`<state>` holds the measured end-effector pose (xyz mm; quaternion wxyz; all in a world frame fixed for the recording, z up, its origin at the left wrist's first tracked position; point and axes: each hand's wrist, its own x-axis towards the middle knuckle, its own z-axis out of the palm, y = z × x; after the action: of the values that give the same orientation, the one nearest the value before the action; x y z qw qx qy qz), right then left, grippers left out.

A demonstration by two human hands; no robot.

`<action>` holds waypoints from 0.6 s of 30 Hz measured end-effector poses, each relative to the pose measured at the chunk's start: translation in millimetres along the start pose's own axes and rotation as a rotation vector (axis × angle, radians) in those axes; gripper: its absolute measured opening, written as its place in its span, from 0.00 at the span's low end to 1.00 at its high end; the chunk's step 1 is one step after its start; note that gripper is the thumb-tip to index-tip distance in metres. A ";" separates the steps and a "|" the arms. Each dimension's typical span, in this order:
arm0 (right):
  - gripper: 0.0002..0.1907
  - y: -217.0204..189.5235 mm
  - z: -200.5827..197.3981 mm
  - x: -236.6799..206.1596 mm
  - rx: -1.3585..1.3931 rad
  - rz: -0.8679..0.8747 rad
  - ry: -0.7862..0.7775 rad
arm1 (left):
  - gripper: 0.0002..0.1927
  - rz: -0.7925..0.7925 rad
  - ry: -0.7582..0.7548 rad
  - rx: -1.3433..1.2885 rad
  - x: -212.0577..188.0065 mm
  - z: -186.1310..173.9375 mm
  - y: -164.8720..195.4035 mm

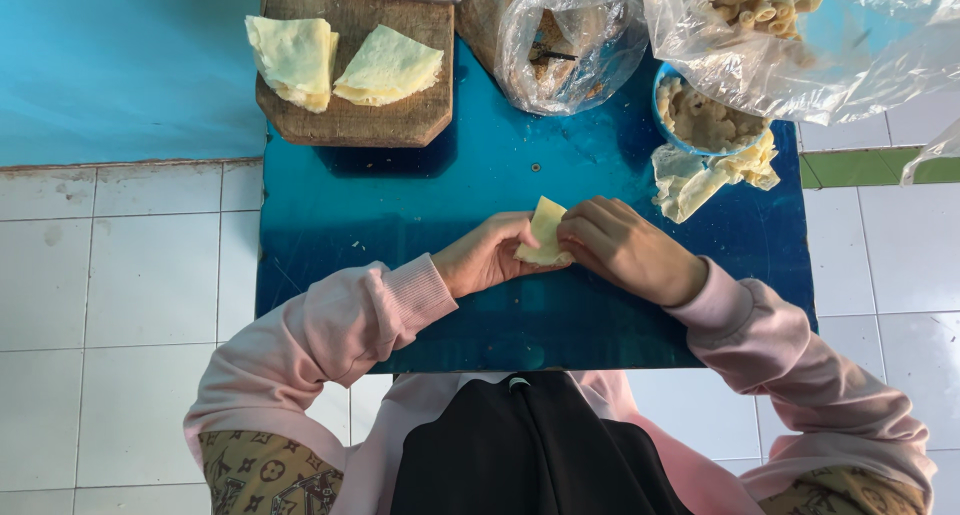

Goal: The person peels a thin translucent layer off round flat dough discs on a wooden board, stacking the peeled sheets aside. They then use a knife to cut the discs into smaller pieces, fold the pieces, and stack the cut pieces on the table.

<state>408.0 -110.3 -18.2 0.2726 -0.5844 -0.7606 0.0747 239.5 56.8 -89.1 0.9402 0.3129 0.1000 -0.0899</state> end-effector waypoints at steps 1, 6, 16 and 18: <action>0.10 2.3 0.0 1.3 0.031 0.023 -0.008 | 0.22 -0.007 0.007 0.060 0.7 0.2 1.0; 0.15 9.7 2.4 2.3 0.131 -0.025 0.030 | 0.23 -0.045 0.056 0.140 2.5 0.2 4.4; 0.08 21.3 17.9 -6.7 0.496 0.398 -0.033 | 0.30 -0.058 0.006 0.191 5.9 -2.5 7.4; 0.09 24.2 19.4 -6.5 0.564 0.540 -0.063 | 0.32 -0.068 -0.001 0.243 5.0 -0.7 8.2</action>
<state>419.9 -105.0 -47.1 0.3697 -0.6630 -0.5372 0.3676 246.2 63.2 -86.1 0.8919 0.4209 0.0984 -0.1332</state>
